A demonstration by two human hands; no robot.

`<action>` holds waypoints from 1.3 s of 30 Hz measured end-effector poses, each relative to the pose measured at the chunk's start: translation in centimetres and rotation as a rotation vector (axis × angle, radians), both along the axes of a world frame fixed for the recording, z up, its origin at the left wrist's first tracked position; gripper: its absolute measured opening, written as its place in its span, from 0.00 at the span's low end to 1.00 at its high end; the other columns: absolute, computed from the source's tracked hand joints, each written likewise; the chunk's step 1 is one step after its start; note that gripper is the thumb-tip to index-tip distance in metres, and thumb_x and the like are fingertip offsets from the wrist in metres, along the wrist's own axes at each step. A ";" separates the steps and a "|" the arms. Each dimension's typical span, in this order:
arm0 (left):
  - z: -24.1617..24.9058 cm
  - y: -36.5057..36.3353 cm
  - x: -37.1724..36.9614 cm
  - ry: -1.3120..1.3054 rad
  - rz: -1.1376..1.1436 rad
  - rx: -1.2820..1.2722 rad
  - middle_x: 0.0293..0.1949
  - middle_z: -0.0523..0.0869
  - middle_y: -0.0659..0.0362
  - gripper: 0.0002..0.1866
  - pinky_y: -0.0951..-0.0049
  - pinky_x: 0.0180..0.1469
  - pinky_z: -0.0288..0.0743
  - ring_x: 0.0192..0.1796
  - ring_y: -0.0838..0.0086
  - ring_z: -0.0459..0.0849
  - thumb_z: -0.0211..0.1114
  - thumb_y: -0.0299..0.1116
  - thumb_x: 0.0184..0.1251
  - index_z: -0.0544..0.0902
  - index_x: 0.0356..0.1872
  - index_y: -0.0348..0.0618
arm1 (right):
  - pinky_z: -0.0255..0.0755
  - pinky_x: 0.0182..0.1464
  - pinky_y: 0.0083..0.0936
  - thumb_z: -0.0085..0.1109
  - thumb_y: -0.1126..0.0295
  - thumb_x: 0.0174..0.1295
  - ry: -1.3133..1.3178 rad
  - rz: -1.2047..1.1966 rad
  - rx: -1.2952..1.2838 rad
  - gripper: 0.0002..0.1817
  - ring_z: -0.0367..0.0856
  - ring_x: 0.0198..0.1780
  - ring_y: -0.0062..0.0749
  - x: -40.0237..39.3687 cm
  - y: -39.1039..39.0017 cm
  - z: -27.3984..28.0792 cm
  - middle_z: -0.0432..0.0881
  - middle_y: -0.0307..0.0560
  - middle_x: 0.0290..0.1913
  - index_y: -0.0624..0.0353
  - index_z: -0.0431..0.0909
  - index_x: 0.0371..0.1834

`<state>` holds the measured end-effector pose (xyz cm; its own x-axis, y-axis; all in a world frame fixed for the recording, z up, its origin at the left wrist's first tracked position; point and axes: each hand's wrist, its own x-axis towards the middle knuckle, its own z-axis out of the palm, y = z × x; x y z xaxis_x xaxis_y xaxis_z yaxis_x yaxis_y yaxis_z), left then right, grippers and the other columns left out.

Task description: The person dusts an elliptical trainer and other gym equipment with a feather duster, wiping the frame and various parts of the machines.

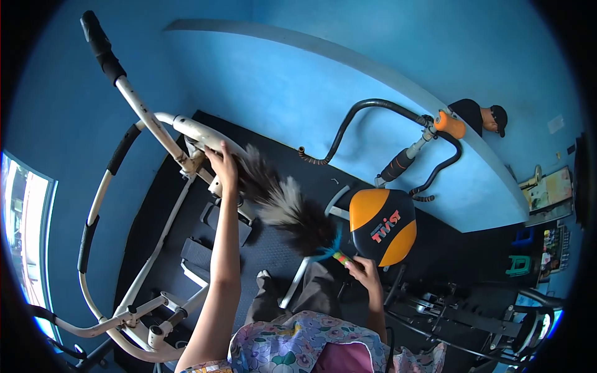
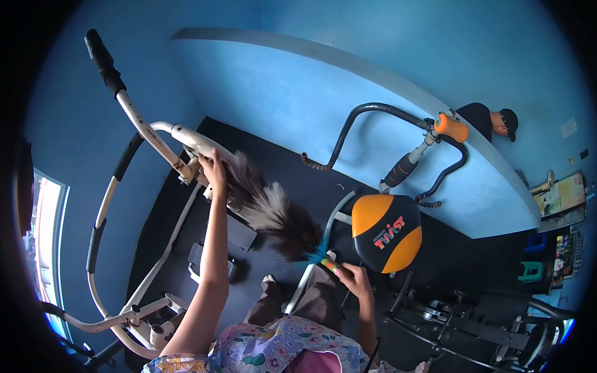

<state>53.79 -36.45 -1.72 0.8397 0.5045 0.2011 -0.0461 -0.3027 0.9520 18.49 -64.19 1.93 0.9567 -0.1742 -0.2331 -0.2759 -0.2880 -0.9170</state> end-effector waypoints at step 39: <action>2.0 -2.2 3.3 0.104 0.540 0.164 0.45 0.77 0.37 0.23 0.60 0.49 0.68 0.48 0.43 0.75 0.42 0.43 0.70 0.64 0.57 0.35 | 0.50 0.13 0.12 0.51 0.57 0.64 0.073 0.667 0.444 0.17 0.61 0.12 0.11 33.6 -4.5 -10.2 0.67 0.32 0.14 0.61 0.74 0.29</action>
<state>57.07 -38.68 0.24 0.4913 0.8363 0.2433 0.2470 -0.4016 0.8819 52.10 -68.71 -8.23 0.8061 0.5522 -0.2125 -0.2380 -0.0263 -0.9709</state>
